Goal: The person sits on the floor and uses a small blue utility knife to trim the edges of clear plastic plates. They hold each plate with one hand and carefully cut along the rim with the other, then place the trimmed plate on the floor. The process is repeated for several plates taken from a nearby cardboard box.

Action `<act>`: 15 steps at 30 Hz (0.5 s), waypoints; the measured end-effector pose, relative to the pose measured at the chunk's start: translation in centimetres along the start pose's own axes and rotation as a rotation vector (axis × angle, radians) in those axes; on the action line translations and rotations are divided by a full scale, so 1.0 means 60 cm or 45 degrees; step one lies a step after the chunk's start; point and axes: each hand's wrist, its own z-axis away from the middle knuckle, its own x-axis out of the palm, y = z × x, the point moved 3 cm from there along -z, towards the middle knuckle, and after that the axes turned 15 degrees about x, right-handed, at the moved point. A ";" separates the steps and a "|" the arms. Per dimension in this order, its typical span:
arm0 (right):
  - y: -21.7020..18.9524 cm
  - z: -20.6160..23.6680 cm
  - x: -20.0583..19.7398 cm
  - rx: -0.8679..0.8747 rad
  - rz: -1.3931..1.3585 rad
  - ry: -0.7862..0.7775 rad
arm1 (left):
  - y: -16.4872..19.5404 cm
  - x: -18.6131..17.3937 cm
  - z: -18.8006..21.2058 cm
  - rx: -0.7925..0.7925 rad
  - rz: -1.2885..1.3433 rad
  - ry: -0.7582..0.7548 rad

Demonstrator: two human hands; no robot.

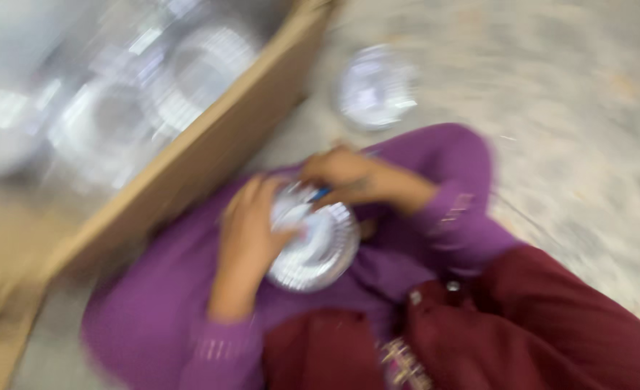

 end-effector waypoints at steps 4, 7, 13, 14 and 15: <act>0.017 -0.007 0.008 0.117 0.019 0.153 | -0.010 0.071 0.002 0.225 -0.351 -0.189; 0.018 0.007 0.008 0.254 -0.017 0.197 | -0.027 0.148 0.023 0.444 -0.588 0.199; 0.029 -0.013 0.016 0.446 0.159 0.155 | -0.121 0.195 0.013 0.389 -0.751 0.566; 0.024 -0.022 0.014 0.365 0.100 0.143 | -0.116 0.184 -0.002 0.368 -0.742 0.558; 0.028 -0.036 0.023 0.283 0.042 0.132 | -0.116 0.180 -0.017 0.352 -0.734 0.556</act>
